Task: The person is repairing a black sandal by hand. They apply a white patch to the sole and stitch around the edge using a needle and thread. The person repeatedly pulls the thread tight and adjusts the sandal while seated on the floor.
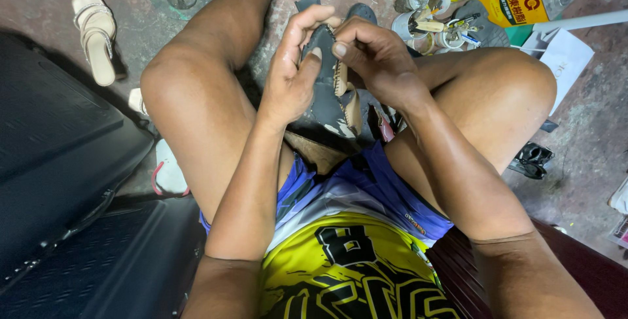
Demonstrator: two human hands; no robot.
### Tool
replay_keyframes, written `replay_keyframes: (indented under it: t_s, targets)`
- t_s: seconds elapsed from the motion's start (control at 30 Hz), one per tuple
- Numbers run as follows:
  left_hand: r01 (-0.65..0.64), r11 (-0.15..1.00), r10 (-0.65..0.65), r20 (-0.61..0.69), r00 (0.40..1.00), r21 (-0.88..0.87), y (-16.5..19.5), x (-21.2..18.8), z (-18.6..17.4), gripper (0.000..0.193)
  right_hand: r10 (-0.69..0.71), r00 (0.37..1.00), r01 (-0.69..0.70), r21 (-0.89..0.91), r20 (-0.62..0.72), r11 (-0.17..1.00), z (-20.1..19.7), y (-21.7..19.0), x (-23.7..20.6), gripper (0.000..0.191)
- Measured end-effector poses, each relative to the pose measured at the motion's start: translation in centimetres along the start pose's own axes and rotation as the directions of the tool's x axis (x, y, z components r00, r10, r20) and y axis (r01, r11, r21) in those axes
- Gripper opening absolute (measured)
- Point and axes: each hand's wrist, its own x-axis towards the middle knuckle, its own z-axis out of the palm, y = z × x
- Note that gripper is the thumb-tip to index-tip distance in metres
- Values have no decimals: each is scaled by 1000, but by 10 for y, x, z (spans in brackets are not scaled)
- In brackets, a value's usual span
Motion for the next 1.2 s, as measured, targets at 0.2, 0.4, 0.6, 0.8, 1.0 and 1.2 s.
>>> replay_keyframes:
  t_s: [0.2, 0.4, 0.6, 0.8, 1.0, 1.2]
  targets:
    - [-39, 966, 55, -56, 997, 255, 14, -1, 2, 60, 55, 998, -55, 52, -10, 997, 5, 6, 0, 13]
    - [-106, 856, 127, -9, 992, 506, 34, 3, 5, 56, 86, 994, -92, -97, -60, 991, 11, 2, 6, 14]
    - [-112, 861, 151, -41, 988, 496, 24, 4, 0, 54, 181, 982, -177, 67, -48, 982, 12, -5, 5, 14]
    - [28, 998, -20, -151, 988, 54, -1, 3, -3, 49, 223, 974, -217, 122, -43, 969, 14, -2, 1, 14]
    - [-13, 999, 4, -191, 982, -44, -9, 1, -2, 51, 204, 977, -197, 95, -68, 976, 12, 4, -2, 14]
    - [144, 924, -101, -137, 985, 353, -1, -1, 4, 43, 206, 973, -206, 12, -105, 978, 11, 0, -6, 14]
